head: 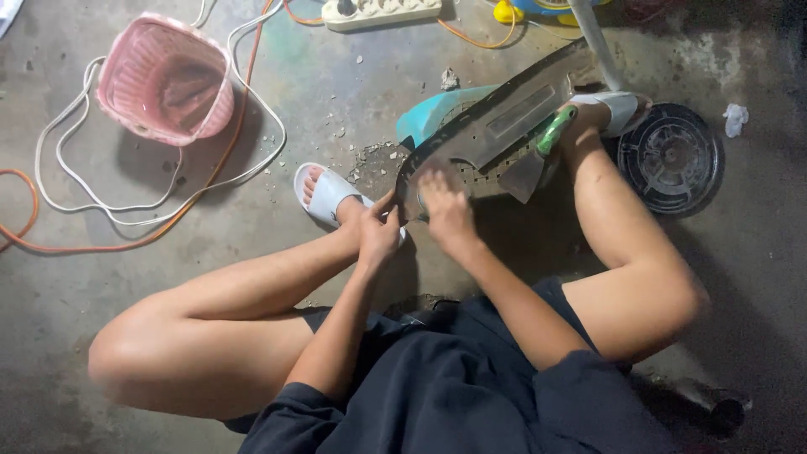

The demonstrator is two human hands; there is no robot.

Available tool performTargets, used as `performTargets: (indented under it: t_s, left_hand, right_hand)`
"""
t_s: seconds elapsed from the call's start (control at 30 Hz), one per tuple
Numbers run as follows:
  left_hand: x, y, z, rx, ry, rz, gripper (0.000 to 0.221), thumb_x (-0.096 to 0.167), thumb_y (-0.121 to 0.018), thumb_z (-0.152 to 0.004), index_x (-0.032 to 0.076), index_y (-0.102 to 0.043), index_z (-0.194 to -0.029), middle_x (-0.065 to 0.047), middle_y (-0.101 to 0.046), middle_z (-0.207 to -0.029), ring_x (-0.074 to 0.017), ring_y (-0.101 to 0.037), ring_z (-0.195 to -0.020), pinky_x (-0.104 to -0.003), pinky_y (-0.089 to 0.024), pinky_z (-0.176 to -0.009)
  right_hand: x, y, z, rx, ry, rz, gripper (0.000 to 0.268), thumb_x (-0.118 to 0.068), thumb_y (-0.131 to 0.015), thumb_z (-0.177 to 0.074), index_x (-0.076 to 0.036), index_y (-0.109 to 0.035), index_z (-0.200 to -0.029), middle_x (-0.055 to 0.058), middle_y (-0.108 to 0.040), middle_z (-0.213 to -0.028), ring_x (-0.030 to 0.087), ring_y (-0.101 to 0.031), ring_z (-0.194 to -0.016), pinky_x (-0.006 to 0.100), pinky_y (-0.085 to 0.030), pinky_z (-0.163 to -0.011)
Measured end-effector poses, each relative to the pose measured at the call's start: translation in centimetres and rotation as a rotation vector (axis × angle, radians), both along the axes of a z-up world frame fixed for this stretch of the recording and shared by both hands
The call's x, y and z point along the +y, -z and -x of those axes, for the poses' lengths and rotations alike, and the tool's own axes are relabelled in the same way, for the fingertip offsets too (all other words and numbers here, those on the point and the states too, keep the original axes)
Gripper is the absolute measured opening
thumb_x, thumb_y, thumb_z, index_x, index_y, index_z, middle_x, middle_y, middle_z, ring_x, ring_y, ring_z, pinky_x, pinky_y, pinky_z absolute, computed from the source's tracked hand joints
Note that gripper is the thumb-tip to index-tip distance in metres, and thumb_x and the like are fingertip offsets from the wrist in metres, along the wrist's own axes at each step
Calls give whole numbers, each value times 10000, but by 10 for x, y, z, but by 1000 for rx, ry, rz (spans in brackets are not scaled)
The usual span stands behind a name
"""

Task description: Manually sanding a metal motorcycle part with sandpaper to smooth the surface.

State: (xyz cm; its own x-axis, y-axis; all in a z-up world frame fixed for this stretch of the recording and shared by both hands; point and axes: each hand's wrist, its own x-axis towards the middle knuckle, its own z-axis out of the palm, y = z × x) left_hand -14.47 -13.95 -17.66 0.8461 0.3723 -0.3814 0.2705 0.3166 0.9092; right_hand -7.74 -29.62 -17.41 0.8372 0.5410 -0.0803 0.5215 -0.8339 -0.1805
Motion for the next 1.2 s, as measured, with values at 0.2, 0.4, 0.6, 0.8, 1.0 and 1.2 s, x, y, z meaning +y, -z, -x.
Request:
performTargets:
  t_s: [0.2, 0.4, 0.6, 0.8, 1.0, 1.2]
  left_hand:
    - [3, -4, -4, -46, -24, 11, 374, -49, -572, -984, -71, -591, -1357, -383, -643, -1216, -374, -694, -994, -513, -626, -813]
    - [6, -11, -12, -40, -19, 28, 373, 2, -594, -998, -6, -621, -1370, -335, -657, -1231, -393, -709, -1001, -511, -633, -780]
    - [3, 18, -10, -40, -31, 75, 373, -8, -589, -1002, 4, -624, -1373, -331, -657, -1227, -429, -699, -1024, -533, -632, -774]
    - [5, 12, -11, -50, -51, 99, 365, 25, -589, -1010, -3, -621, -1372, -315, -662, -1237, -345, -692, -1008, -484, -641, -770]
    - [9, 16, -9, -34, -11, 67, 372, 10, -610, -993, 2, -631, -1364, -321, -669, -1223, -380, -712, -1000, -492, -639, -768]
    - [8, 19, -16, -123, -36, 49, 383, -49, -591, -986, 8, -632, -1363, -301, -699, -1157, -313, -719, -922, -469, -651, -735]
  right_hand:
    - [14, 4, 30, -139, -203, -85, 625, -79, -499, -856, -103, -552, -1478, 185, -546, -1515, 328, -513, -1416, 498, -521, -907]
    - [10, -69, -11, 171, -98, -133, 580, -296, -626, -945, -156, -510, -1496, 93, -493, -1571, 322, -430, -1465, 570, -481, -1031]
    - [-12, -78, -14, 233, -322, 165, 1105, -22, -813, -653, -255, -321, -1614, 50, -283, -1695, 332, -325, -1486, 682, -248, -1124]
    - [-14, -72, -14, 77, -324, -409, 585, -90, -599, -857, -138, -609, -1440, 127, -668, -1384, 323, -640, -1226, 491, -492, -1031]
    - [-9, -37, 8, -14, -357, -49, 653, -86, -515, -931, -180, -442, -1573, 57, -433, -1631, 311, -274, -1553, 552, -256, -1237]
    - [-5, -21, 12, 25, -354, -67, 785, -45, -623, -857, -223, -400, -1588, -8, -377, -1659, 227, -295, -1546, 435, -233, -1289]
